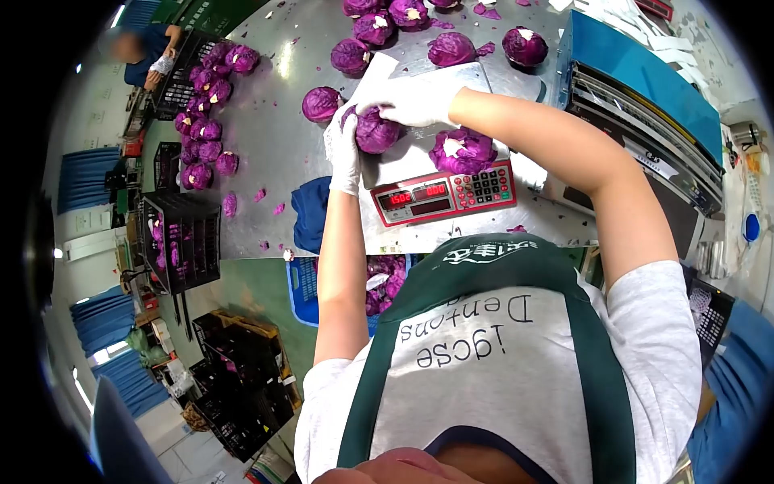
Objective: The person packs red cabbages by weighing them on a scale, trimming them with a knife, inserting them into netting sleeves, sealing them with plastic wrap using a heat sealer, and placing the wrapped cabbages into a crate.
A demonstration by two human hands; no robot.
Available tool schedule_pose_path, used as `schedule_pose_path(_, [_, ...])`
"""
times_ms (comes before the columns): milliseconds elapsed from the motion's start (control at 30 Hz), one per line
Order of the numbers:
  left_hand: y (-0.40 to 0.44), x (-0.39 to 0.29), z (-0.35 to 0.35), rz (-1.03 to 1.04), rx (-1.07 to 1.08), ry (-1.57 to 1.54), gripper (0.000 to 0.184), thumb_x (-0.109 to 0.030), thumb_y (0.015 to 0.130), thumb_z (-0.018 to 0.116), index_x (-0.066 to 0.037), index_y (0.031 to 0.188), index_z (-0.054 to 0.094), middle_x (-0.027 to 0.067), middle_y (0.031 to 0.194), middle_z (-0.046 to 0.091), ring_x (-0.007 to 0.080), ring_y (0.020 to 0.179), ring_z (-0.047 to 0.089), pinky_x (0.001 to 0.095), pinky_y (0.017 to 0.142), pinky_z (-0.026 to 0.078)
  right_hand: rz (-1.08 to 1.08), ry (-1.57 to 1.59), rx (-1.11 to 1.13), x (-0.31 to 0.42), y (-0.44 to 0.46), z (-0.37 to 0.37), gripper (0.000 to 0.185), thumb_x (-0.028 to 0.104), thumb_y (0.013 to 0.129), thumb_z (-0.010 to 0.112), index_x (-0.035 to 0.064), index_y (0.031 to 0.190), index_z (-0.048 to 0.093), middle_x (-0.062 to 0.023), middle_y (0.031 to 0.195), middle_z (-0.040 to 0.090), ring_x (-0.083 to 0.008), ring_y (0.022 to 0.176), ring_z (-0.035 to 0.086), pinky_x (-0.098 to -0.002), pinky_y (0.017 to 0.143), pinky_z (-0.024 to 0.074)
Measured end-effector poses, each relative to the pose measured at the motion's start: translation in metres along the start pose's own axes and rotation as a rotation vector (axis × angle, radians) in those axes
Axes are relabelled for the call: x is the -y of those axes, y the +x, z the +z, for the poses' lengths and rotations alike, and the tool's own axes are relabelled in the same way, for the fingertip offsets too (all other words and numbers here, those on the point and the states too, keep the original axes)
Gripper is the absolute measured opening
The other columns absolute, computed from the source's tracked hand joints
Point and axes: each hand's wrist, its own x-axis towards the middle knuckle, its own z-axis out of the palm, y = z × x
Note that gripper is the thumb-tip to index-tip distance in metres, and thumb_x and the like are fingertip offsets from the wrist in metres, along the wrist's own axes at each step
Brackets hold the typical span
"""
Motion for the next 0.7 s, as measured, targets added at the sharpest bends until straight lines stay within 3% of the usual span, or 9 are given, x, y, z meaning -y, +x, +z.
schedule_pose_path(100, [0.000,0.006,-0.001,-0.009,0.017,-0.045,0.032,-0.021,0.089,0.059,0.003,0.110,0.064,0.0118,0.104,0.066,0.0225,0.098,0.062,0.0342,0.093,0.045,-0.090,-0.152,0.081,-0.010,0.009,0.013,0.021,0.017,0.089,0.059,0.0129,0.109,0.058,-0.0110,0.095,0.060,-0.0284,0.091,0.059,-0.0356,0.084,0.0470])
schedule_pose_path(300, [-0.001,0.002,-0.003,0.000,0.043,-0.042,0.035,-0.023,0.089,0.059,0.003,0.112,0.063,0.0125,0.106,0.066,0.0227,0.101,0.061,0.0346,0.094,0.045,-0.160,-0.007,0.192,-0.027,0.008,-0.005,0.015,0.011,0.086,0.062,0.0043,0.099,0.059,-0.0123,0.094,0.061,-0.0273,0.090,0.061,-0.0355,0.081,0.0485])
schedule_pose_path(433, [-0.003,0.011,-0.007,-0.062,0.022,-0.119,0.036,-0.024,0.089,0.059,0.003,0.113,0.063,0.0128,0.107,0.067,0.0229,0.101,0.062,0.0345,0.094,0.045,-0.124,-0.002,0.017,-0.045,-0.008,-0.034,0.012,0.008,0.085,0.064,0.0009,0.092,0.058,-0.0104,0.092,0.061,-0.0216,0.087,0.063,-0.0332,0.081,0.0508])
schedule_pose_path(467, [-0.003,0.013,-0.007,-0.077,0.017,-0.146,0.036,-0.024,0.090,0.059,0.003,0.113,0.063,0.0129,0.107,0.067,0.0231,0.101,0.062,0.0344,0.094,0.045,0.012,0.287,-0.044,-0.050,-0.013,-0.041,0.012,0.011,0.087,0.062,0.0025,0.095,0.060,-0.0107,0.089,0.064,-0.0206,0.086,0.064,-0.0321,0.081,0.0505])
schedule_pose_path(533, [-0.001,0.021,-0.008,-0.061,0.014,-0.075,0.036,-0.025,0.090,0.057,0.003,0.112,0.063,0.0138,0.109,0.067,0.0248,0.103,0.062,0.0345,0.094,0.045,0.205,-0.073,-0.121,-0.043,-0.011,-0.055,0.013,0.013,0.088,0.062,0.0024,0.096,0.060,-0.0089,0.091,0.065,-0.0173,0.090,0.065,-0.0309,0.084,0.0510])
schedule_pose_path(567, [0.001,0.020,-0.008,-0.061,0.023,-0.035,0.034,-0.024,0.090,0.056,0.002,0.110,0.064,0.0139,0.109,0.067,0.0251,0.103,0.062,0.0346,0.094,0.045,0.251,0.478,-0.048,-0.028,-0.008,-0.050,0.017,0.012,0.089,0.062,0.0032,0.103,0.061,-0.0086,0.098,0.067,-0.0171,0.096,0.065,-0.0315,0.090,0.0503])
schedule_pose_path(600, [0.003,0.020,-0.007,-0.059,0.031,0.004,0.032,-0.024,0.091,0.055,0.002,0.108,0.064,0.0140,0.108,0.067,0.0255,0.103,0.062,0.0348,0.094,0.045,0.049,0.468,0.034,0.028,-0.008,-0.052,0.034,0.018,0.089,0.062,0.0070,0.121,0.058,-0.0122,0.109,0.067,-0.0203,0.104,0.063,-0.0336,0.096,0.0482])
schedule_pose_path(633, [0.011,0.027,-0.016,-0.439,0.113,-0.257,0.029,-0.022,0.091,0.054,0.001,0.103,0.064,0.0147,0.108,0.067,0.0250,0.103,0.062,0.0349,0.092,0.046,-0.123,0.360,0.099,0.063,-0.004,-0.044,0.052,0.026,0.091,0.061,0.0120,0.139,0.046,-0.0151,0.125,0.061,-0.0241,0.114,0.059,-0.0362,0.100,0.0454])
schedule_pose_path(700, [0.020,0.037,-0.028,-0.545,0.267,-0.212,0.024,-0.020,0.090,0.052,0.000,0.097,0.064,0.0153,0.107,0.067,0.0240,0.101,0.062,0.0351,0.090,0.047,-0.156,0.398,0.173,0.107,-0.007,-0.044,0.058,0.030,0.091,0.060,0.0130,0.143,0.040,-0.0158,0.133,0.055,-0.0267,0.118,0.055,-0.0377,0.101,0.0444])
